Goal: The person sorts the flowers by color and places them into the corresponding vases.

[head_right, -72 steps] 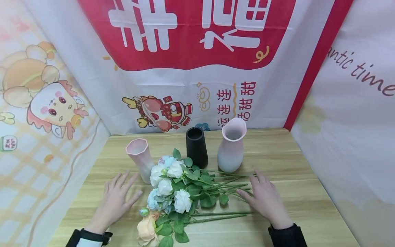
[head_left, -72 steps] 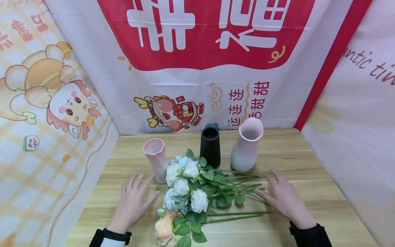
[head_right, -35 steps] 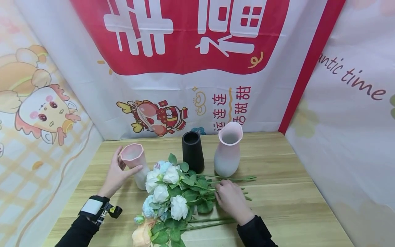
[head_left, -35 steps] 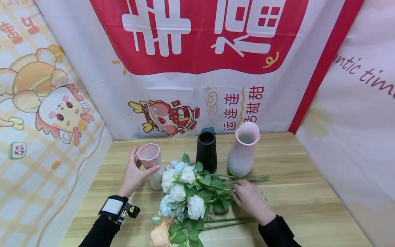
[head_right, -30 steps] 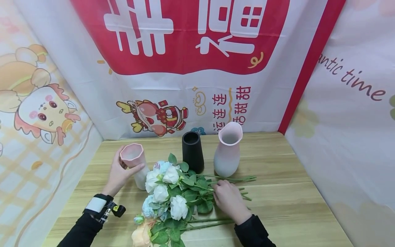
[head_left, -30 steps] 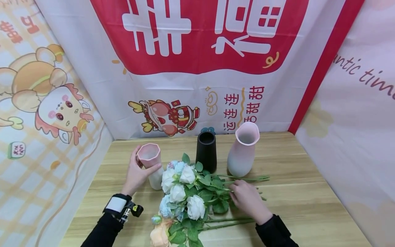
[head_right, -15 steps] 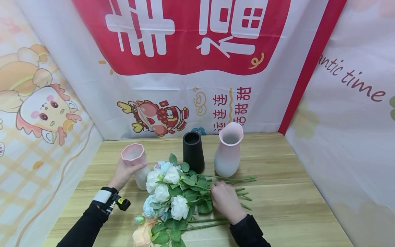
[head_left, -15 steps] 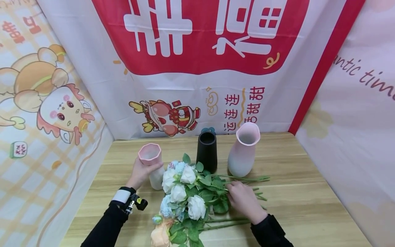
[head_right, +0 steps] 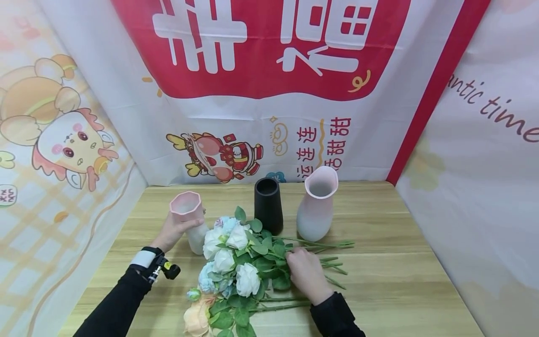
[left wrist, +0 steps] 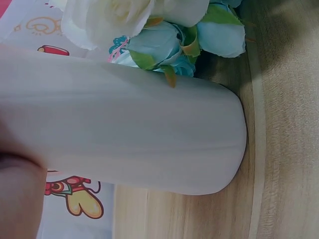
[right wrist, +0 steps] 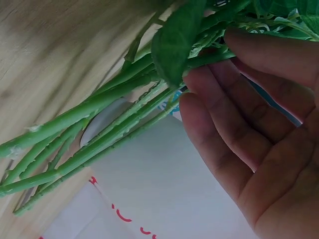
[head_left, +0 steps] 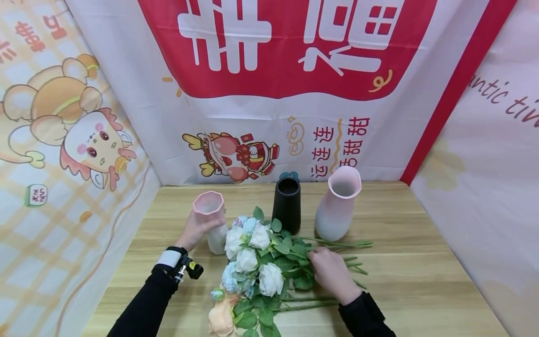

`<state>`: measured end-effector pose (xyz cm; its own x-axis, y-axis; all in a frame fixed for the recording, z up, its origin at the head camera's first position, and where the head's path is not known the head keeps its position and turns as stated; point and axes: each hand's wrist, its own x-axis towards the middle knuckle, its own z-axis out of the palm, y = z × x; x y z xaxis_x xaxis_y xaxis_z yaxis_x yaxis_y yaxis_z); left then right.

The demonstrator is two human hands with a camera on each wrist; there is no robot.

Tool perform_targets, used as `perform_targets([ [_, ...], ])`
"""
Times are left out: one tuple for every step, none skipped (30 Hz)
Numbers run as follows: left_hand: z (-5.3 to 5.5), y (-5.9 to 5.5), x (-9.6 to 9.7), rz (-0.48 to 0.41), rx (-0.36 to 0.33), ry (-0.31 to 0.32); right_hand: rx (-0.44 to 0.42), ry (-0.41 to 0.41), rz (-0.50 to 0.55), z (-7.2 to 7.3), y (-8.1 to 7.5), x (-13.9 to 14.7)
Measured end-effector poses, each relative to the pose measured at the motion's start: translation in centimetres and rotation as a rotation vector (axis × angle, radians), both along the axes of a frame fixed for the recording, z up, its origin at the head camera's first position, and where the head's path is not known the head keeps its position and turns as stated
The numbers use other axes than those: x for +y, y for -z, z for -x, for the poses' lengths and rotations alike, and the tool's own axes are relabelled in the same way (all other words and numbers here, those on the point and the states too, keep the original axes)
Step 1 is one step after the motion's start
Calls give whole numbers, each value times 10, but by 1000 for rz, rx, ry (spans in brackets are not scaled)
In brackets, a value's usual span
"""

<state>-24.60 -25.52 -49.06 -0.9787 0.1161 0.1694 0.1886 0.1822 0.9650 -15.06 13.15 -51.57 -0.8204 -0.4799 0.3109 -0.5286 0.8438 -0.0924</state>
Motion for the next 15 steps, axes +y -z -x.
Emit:
perform_targets([
  [0, 0, 0, -3, -2, 1, 2, 2, -3, 0, 0, 0],
  [-1, 0, 0, -3, -6, 0, 4, 4, 0, 0, 0, -1],
  [-1, 0, 0, -3, -7, -2, 6, 7, 3, 0, -1, -1],
  [-1, 0, 0, -1, -9, -3, 10, 11, 8, 0, -1, -1],
  [-1, 1, 1, 2, -10, -6, 10, 13, 14, 0, -2, -1],
  [-2, 1, 1, -3, -5, -6, 7, 15, 16, 0, -3, -1],
  [-2, 2, 1, -10, 1, -7, 4, 17, 19, 0, -3, -1],
  [-2, 3, 1, -16, 10, -7, -1, 16, 22, 0, -4, -1],
  [-2, 3, 2, -24, 23, -6, -9, 17, 22, 0, -5, 0],
  [-2, 4, 2, -34, 35, -4, -18, 18, 25, 0, -5, 0],
  [-2, 4, 3, -44, 46, -3, -27, 20, 28, -1, -6, 0],
  [-1, 5, 3, -55, 53, -1, -37, 22, 32, -1, -7, 1],
  [-2, 5, 3, -62, 54, 0, -46, 24, 37, -1, -8, 1],
  [-2, 5, 3, -67, 54, 2, -53, 27, 41, -1, -9, 1],
  [-2, 5, 3, -73, 50, 7, -59, 30, 44, -2, -9, 2],
])
